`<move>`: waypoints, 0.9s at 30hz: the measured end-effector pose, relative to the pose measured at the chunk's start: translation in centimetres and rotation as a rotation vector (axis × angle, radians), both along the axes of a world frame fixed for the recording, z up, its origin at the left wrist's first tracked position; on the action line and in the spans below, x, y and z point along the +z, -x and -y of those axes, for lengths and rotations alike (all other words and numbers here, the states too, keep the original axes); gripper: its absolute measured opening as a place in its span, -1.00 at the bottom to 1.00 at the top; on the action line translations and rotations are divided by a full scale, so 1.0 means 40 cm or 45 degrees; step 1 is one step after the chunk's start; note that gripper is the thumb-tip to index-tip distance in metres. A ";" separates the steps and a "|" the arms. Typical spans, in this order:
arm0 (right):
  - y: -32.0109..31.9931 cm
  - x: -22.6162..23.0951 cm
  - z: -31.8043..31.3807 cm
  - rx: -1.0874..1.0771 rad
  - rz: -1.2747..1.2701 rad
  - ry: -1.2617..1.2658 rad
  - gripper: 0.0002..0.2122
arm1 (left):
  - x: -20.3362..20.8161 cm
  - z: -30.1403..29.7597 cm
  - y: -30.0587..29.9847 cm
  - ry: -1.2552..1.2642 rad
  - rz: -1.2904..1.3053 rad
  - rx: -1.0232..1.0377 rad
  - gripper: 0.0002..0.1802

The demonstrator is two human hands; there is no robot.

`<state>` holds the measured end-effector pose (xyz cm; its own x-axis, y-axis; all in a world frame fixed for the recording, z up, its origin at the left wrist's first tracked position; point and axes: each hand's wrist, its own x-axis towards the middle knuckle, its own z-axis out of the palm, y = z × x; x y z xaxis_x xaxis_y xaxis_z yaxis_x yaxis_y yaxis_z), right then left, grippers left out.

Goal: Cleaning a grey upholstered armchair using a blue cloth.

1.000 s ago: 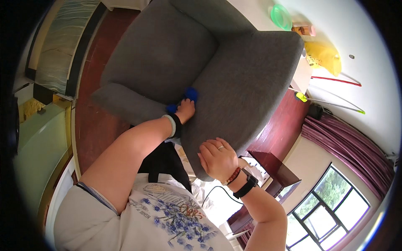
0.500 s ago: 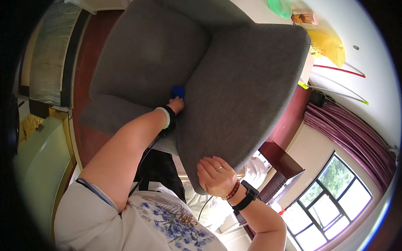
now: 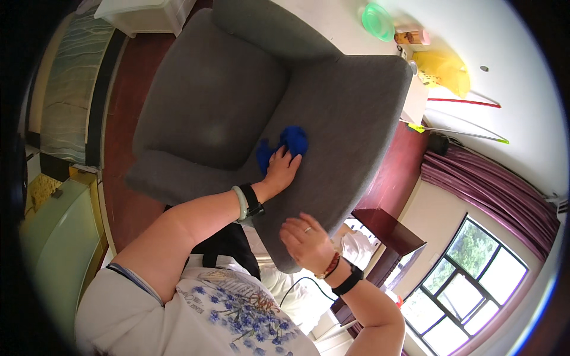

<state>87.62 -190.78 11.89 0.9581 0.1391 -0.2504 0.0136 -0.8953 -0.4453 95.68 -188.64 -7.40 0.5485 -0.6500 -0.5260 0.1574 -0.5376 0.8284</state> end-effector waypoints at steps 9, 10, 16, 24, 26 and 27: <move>-0.129 -0.016 0.229 0.048 -0.116 0.354 -0.82 | -0.195 0.057 -0.013 -0.121 -0.069 -0.054 -0.52; -0.121 -0.015 0.238 0.049 -0.130 0.363 -0.82 | -0.216 0.071 -0.006 -0.142 -0.087 -0.052 -0.52; -0.164 -0.027 0.201 0.037 -0.108 0.229 -0.80 | -0.565 0.009 -0.045 -0.307 0.139 -0.188 -0.53; -0.108 0.000 0.230 -0.009 -0.156 0.309 -0.82 | -0.424 0.081 -0.025 -0.398 -0.251 0.014 -0.55; -0.140 -0.009 0.217 0.019 -0.081 0.273 -0.82 | -0.475 0.049 -0.033 -0.398 -0.120 -0.029 -0.55; -0.149 -0.016 0.212 0.025 -0.066 0.250 -0.82 | -0.480 0.034 -0.049 -0.378 -0.018 -0.093 -0.55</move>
